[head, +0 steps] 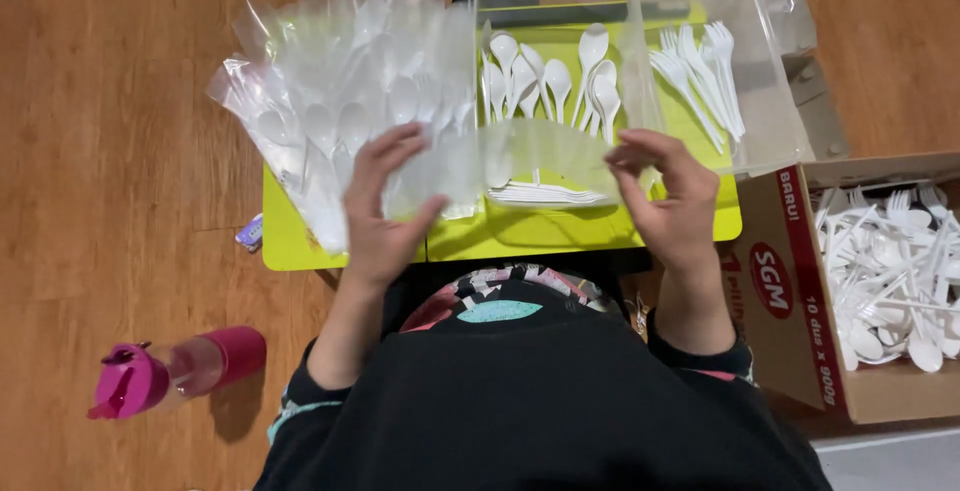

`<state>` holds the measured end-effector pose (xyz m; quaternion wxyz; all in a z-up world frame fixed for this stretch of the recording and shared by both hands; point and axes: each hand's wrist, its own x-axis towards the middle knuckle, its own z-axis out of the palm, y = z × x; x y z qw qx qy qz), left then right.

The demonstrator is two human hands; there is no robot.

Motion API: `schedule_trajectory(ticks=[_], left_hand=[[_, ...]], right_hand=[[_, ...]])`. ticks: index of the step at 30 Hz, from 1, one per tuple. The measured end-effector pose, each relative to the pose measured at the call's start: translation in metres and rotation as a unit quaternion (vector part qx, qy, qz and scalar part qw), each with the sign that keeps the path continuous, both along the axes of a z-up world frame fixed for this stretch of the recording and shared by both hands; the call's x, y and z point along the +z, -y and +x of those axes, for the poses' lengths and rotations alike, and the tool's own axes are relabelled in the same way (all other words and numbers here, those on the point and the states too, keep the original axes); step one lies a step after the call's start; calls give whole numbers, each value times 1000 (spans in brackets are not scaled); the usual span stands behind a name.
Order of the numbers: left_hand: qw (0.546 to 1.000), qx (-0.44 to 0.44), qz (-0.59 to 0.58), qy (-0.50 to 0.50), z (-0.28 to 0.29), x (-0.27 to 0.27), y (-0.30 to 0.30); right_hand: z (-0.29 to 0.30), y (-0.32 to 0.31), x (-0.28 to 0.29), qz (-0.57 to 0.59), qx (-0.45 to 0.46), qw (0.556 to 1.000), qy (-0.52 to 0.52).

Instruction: Individually bagging plastic spoons and forks into plastic sleeves.

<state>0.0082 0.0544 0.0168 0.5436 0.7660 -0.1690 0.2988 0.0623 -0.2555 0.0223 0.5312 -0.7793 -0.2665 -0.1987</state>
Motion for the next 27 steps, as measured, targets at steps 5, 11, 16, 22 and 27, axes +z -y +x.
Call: schedule_trajectory(ticks=[5, 11, 16, 22, 27], left_hand=[[989, -106, 99, -19, 6, 23, 46], [981, -123, 120, -87, -4, 29, 44], [980, -104, 90, -146, -8, 30, 35], [985, -75, 141, -63, -4, 27, 34], [936, -68, 341, -56, 13, -19, 32]], right_hand=[[-15, -32, 42, -47, 110, 992, 45], [-10, -28, 72, 2, 173, 979, 111], [-13, -26, 72, 25, 197, 975, 97], [-14, -40, 65, -38, 239, 970, 26], [-9, -31, 50, -247, 209, 946, -19]])
